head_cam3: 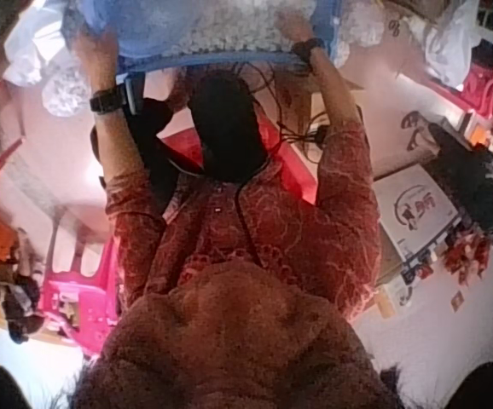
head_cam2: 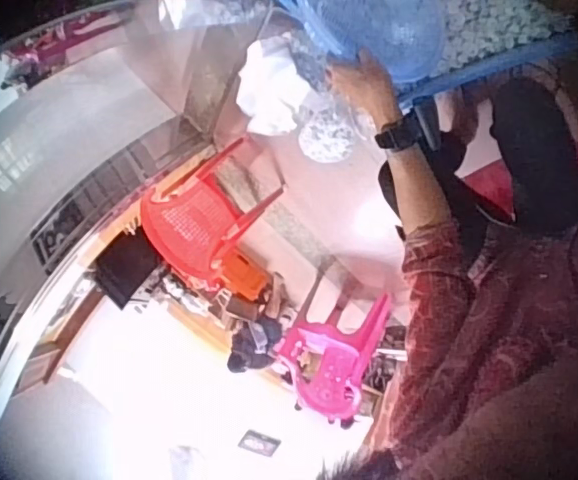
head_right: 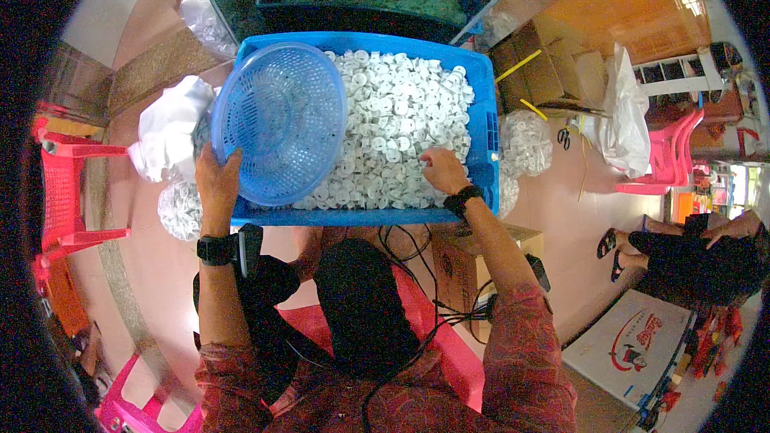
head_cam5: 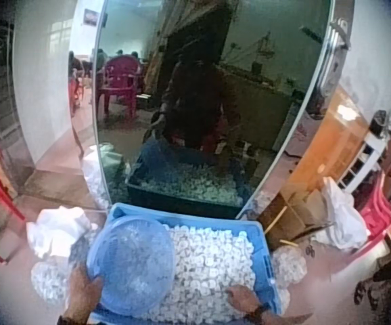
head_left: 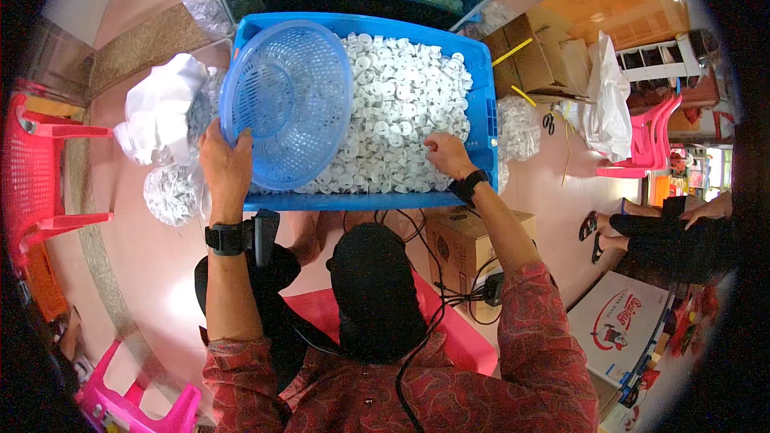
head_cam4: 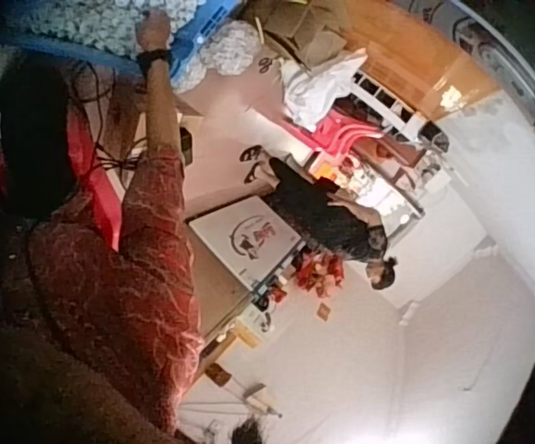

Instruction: Placing small white plastic components from a blue crate into plastic bags and tying them off.

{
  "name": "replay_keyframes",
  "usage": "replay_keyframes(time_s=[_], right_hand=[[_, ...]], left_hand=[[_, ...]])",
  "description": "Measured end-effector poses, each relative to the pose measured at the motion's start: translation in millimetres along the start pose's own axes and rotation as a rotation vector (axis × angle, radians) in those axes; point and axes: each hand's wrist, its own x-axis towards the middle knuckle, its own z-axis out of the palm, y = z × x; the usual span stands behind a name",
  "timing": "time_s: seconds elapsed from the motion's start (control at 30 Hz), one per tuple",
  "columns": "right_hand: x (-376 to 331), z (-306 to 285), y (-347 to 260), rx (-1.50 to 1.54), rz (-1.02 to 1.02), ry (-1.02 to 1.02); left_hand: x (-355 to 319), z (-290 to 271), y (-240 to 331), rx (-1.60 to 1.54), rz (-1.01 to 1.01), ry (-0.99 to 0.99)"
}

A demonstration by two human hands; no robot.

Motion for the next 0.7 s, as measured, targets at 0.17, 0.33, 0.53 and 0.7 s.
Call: replay_keyframes(time_s=[0.17,0.33,0.53,0.7], right_hand=[[17,7,-7,0.132,-0.004,0.037],[28,12,12,0.095,-0.089,0.046],[32,20,5,-0.144,-0.056,0.126],[36,32,0,-0.174,-0.045,0.064]], left_hand=[[2,1,-6,-0.010,0.001,-0.007],[3,1,-1,-0.029,0.011,-0.002],[1,-1,-1,-0.029,0.009,-0.002],[1,1,2,-0.008,0.023,0.003]])
